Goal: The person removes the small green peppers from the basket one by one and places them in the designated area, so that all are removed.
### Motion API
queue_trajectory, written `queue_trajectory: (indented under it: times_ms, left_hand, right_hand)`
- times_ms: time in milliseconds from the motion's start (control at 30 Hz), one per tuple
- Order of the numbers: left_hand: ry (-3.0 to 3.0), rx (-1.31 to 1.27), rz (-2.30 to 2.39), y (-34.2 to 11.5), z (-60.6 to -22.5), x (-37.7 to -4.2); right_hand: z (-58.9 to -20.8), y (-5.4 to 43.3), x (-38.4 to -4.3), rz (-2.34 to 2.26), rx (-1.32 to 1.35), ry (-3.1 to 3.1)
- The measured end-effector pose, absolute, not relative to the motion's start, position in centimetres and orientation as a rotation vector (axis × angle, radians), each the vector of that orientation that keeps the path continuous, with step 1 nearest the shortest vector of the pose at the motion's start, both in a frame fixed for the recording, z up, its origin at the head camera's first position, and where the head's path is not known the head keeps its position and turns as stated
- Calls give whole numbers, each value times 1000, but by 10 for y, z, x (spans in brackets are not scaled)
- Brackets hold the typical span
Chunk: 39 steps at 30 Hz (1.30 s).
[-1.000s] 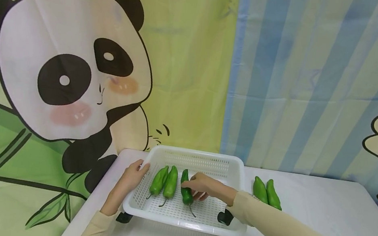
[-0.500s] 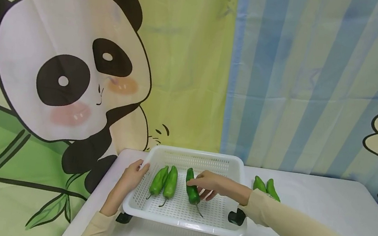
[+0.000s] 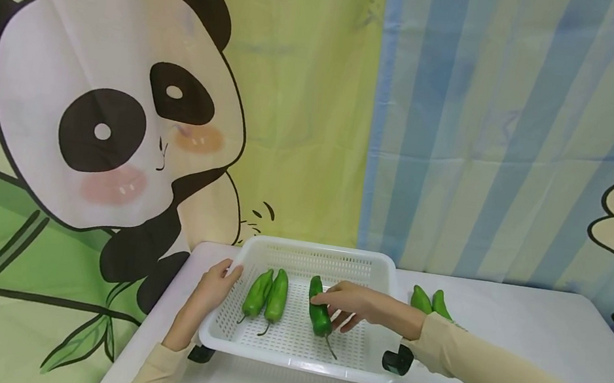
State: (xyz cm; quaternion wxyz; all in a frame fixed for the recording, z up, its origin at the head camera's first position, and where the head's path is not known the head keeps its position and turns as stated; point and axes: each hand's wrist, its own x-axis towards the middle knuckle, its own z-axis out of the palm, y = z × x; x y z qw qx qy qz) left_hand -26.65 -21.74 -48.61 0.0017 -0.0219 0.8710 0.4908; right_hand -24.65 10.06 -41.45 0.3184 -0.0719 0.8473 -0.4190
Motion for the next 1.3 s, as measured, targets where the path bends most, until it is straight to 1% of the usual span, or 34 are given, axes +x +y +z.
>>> queue_trajectory:
  times_ms: [333,733,1300]
  left_hand:
    - [2731,-75,1542,-217,-486,-266]
    - [2742,-62,1534,-217,-486,-266]
    - [2738,-56,1530,-218,-486,-265]
  right_hand:
    - [-408,109,-245,-1111,-162,2219]
    - [-401,117,-233,-1127,-162,2201]
    - [-393,155,-238,-1245,-191,2110]
